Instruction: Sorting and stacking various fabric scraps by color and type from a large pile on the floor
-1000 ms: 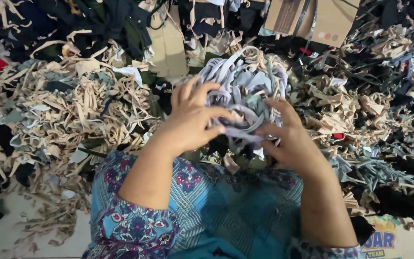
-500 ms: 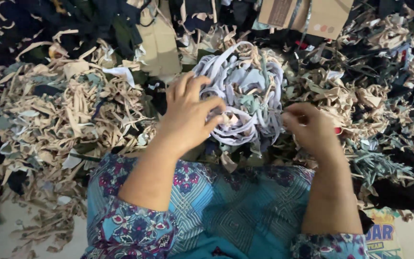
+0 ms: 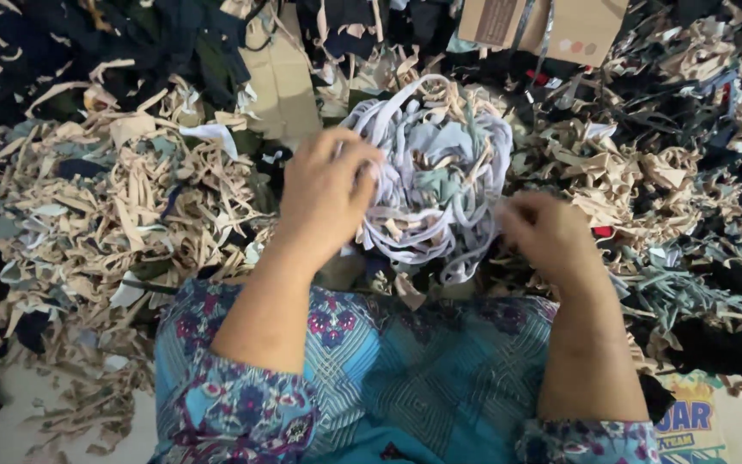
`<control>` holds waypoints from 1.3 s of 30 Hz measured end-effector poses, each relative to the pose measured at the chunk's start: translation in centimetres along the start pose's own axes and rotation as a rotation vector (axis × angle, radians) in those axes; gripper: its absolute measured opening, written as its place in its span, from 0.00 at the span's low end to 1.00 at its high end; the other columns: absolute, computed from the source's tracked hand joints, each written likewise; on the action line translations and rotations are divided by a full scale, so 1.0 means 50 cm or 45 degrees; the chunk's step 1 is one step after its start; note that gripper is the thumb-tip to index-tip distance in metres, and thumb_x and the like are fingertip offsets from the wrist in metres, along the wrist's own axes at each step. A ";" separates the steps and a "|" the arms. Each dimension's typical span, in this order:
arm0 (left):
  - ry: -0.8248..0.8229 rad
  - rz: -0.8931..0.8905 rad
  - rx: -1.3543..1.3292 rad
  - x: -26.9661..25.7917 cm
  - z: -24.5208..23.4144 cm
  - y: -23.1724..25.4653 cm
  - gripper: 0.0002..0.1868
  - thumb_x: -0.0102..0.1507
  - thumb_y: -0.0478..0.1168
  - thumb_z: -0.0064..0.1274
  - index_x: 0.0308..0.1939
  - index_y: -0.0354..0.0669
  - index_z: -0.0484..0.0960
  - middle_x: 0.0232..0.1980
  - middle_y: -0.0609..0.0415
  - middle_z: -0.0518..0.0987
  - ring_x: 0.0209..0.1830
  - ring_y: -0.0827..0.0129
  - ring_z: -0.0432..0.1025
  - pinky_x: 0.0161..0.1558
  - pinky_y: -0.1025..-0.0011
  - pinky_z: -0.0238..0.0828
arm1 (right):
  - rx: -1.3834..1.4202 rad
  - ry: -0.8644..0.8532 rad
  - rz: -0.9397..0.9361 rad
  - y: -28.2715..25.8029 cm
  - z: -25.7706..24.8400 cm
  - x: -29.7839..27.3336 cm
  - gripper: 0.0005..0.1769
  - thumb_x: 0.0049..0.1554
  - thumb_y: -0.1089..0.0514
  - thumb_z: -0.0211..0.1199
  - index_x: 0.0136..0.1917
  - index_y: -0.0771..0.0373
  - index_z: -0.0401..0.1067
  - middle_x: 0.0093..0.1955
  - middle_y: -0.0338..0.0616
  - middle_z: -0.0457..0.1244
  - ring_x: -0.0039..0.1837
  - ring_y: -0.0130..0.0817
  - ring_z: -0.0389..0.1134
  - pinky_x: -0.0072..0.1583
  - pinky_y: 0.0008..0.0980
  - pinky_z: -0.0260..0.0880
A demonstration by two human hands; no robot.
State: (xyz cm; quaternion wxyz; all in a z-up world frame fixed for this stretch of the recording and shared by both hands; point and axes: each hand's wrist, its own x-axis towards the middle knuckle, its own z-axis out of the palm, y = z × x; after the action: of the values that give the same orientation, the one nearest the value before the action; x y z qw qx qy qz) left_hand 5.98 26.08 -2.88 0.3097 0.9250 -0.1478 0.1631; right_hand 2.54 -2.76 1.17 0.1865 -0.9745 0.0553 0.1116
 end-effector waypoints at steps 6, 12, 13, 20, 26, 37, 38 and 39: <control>-0.054 -0.138 -0.069 0.000 0.076 -0.026 0.40 0.56 0.44 0.67 0.71 0.48 0.68 0.59 0.39 0.70 0.58 0.41 0.72 0.54 0.48 0.73 | 0.287 0.614 -0.410 0.030 0.129 0.086 0.35 0.56 0.47 0.78 0.71 0.62 0.71 0.56 0.61 0.63 0.55 0.67 0.70 0.51 0.58 0.73; 0.046 -0.125 -0.151 0.002 0.072 -0.054 0.28 0.55 0.38 0.57 0.60 0.58 0.78 0.56 0.49 0.73 0.53 0.43 0.75 0.50 0.49 0.75 | 0.375 0.434 -0.106 0.082 0.140 0.112 0.26 0.55 0.53 0.67 0.67 0.49 0.74 0.54 0.54 0.69 0.58 0.56 0.70 0.55 0.51 0.74; 0.045 -0.131 -0.150 0.006 0.063 -0.052 0.28 0.55 0.38 0.57 0.60 0.58 0.78 0.56 0.49 0.73 0.53 0.43 0.75 0.50 0.49 0.75 | 0.375 0.428 -0.107 0.085 0.139 0.110 0.26 0.55 0.53 0.67 0.67 0.49 0.74 0.54 0.54 0.69 0.58 0.56 0.70 0.55 0.51 0.74; -0.119 -0.030 0.029 0.037 0.119 0.008 0.29 0.71 0.49 0.42 0.78 0.66 0.62 0.84 0.53 0.44 0.83 0.43 0.42 0.75 0.31 0.38 | 0.221 0.700 -0.637 -0.055 0.147 0.124 0.29 0.66 0.57 0.46 0.79 0.60 0.58 0.75 0.61 0.51 0.78 0.60 0.50 0.76 0.61 0.51; 0.184 0.089 0.309 0.019 0.252 -0.041 0.25 0.66 0.46 0.43 0.67 0.48 0.76 0.73 0.54 0.70 0.73 0.48 0.62 0.68 0.47 0.59 | -0.244 0.659 -0.547 -0.086 0.276 0.159 0.28 0.68 0.49 0.49 0.80 0.50 0.62 0.78 0.56 0.55 0.81 0.53 0.52 0.76 0.57 0.49; 0.151 0.063 0.341 0.020 0.263 -0.050 0.27 0.67 0.51 0.41 0.68 0.49 0.74 0.73 0.55 0.70 0.73 0.49 0.60 0.70 0.49 0.56 | -0.218 0.509 -0.428 -0.071 0.274 0.181 0.29 0.69 0.43 0.45 0.82 0.39 0.56 0.82 0.49 0.49 0.84 0.47 0.47 0.79 0.54 0.44; 0.085 0.046 0.339 0.016 0.261 -0.050 0.27 0.68 0.51 0.41 0.70 0.48 0.73 0.75 0.55 0.67 0.75 0.48 0.58 0.71 0.48 0.53 | -0.119 0.434 -0.460 -0.062 0.269 0.181 0.31 0.67 0.44 0.49 0.82 0.40 0.56 0.83 0.50 0.48 0.84 0.49 0.46 0.79 0.57 0.43; 0.021 0.034 0.336 0.017 0.260 -0.051 0.27 0.69 0.51 0.40 0.71 0.48 0.71 0.76 0.54 0.65 0.77 0.48 0.55 0.73 0.46 0.50 | -0.022 0.366 -0.491 -0.054 0.262 0.186 0.33 0.65 0.46 0.53 0.82 0.40 0.56 0.84 0.52 0.47 0.85 0.51 0.44 0.79 0.59 0.43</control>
State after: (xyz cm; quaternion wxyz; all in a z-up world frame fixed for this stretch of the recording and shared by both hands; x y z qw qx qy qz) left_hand 10.44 19.81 -13.72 0.1843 0.9542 -0.1349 0.1930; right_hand 9.39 4.04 -11.96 0.1862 -0.9745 -0.1068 -0.0655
